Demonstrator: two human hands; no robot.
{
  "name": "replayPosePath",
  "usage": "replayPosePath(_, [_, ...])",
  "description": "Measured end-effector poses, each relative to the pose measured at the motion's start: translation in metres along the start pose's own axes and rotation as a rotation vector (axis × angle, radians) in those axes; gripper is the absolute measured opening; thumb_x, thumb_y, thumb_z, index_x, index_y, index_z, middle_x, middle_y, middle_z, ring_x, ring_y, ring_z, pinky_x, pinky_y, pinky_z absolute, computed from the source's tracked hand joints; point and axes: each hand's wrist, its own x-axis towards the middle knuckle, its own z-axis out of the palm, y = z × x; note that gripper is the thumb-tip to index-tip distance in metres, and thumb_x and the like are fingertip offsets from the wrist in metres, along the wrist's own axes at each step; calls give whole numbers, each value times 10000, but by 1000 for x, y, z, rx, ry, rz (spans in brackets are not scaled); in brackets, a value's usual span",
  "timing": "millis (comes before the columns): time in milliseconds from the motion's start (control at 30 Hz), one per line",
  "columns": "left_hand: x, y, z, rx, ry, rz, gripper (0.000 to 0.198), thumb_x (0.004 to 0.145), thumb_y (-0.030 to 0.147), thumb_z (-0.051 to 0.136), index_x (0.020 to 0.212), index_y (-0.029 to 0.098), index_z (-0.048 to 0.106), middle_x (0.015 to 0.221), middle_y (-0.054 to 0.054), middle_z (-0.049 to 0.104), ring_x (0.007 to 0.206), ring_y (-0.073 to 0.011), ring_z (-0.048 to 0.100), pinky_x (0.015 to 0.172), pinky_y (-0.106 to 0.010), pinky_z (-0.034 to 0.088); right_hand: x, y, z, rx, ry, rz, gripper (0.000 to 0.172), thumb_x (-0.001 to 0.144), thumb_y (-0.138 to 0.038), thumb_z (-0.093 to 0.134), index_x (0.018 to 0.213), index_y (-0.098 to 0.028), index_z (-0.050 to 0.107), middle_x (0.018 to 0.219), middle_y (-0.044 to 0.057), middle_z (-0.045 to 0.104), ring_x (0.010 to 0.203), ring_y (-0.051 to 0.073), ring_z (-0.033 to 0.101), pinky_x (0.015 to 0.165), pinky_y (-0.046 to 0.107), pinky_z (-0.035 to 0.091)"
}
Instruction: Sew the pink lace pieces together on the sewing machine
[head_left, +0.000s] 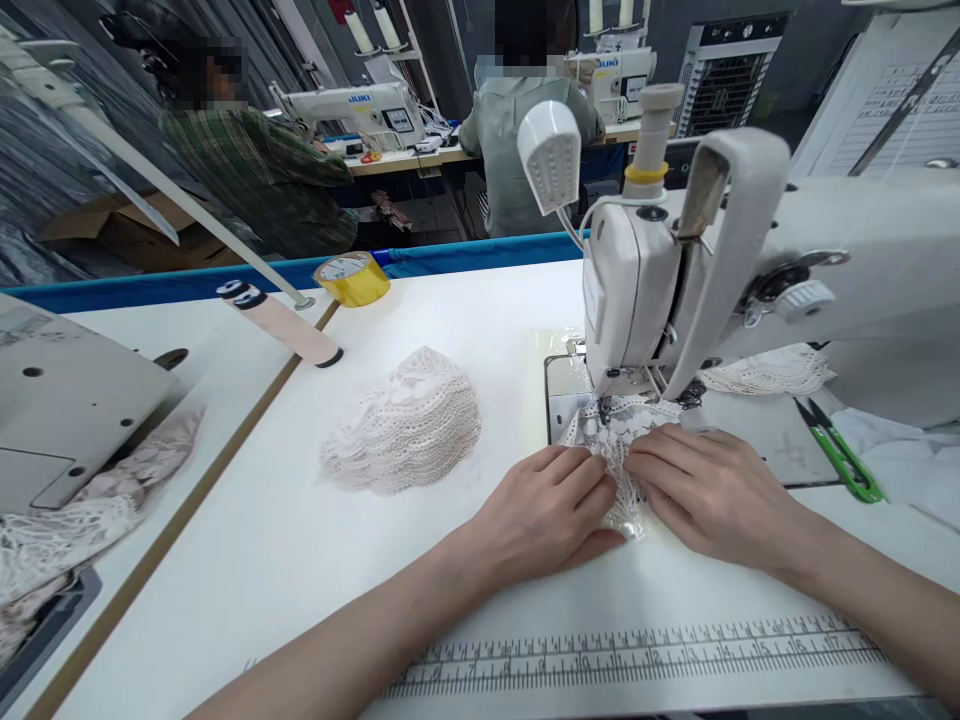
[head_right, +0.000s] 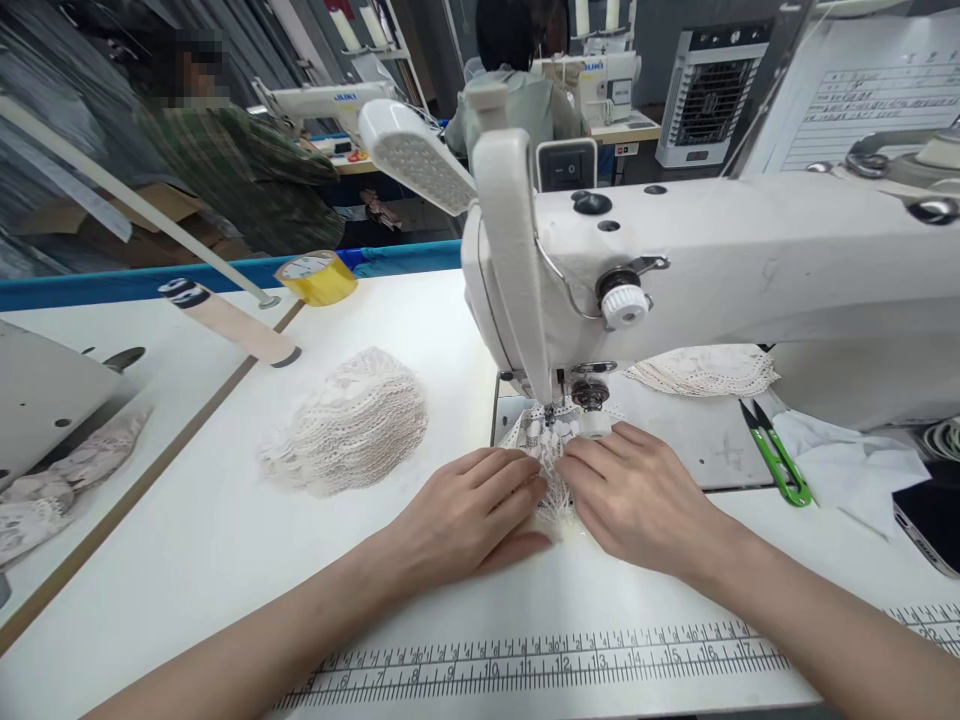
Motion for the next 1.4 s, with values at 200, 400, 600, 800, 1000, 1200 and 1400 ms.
replayPosePath(200, [1,1,4,-39,10,-115,216,946,91,368,933,124,582,896,-71,669,837,-164,625,714,-286,542,-2,0,-1,12,-125,58,403,869,-377,547,1173,-115,585,1130,132,640,908,234,619,721,363,498])
replayPosePath(400, [4,7,4,-33,14,-161,334,928,317,484,1146,73,553,1181,-160,631,976,-237,611,782,-374,558,-1,-1,5,-77,47,-52,255,855,-20,473,911,-148,687,1003,66,708,931,196,632,701,316,500])
replayPosePath(600, [-2,6,5,130,-25,-70,302,903,76,460,1178,51,583,1191,-146,649,1092,-239,594,818,-351,530,-1,-6,2,-51,65,-87,221,860,-42,524,930,-132,712,970,75,728,941,196,657,854,348,541])
replayPosePath(800, [-4,5,7,137,-39,-79,334,923,94,414,1209,86,584,1241,-122,624,1166,-210,571,923,-378,479,0,-6,2,-23,68,-59,228,863,-48,520,934,-134,718,966,77,730,933,205,673,852,366,569])
replayPosePath(1000, [-2,4,6,172,-40,-79,321,930,107,421,1206,107,585,1241,-103,628,1160,-198,576,956,-368,438,0,-5,2,-45,70,-62,240,865,-33,506,934,-130,715,969,76,729,936,204,670,878,380,560])
replayPosePath(1200, [-2,1,8,160,-57,-88,327,925,131,450,1228,92,568,1261,-123,613,1180,-208,562,971,-388,420,-1,-1,4,-65,63,-61,239,872,-47,495,946,-130,706,975,71,729,953,196,667,891,386,541])
replayPosePath(1400, [-4,-1,8,158,-25,-91,307,935,127,431,1197,86,586,1228,-120,634,1153,-201,586,1002,-402,400,-4,0,8,-87,49,-74,243,855,-20,516,985,-124,693,1004,78,725,989,198,655,961,409,489])
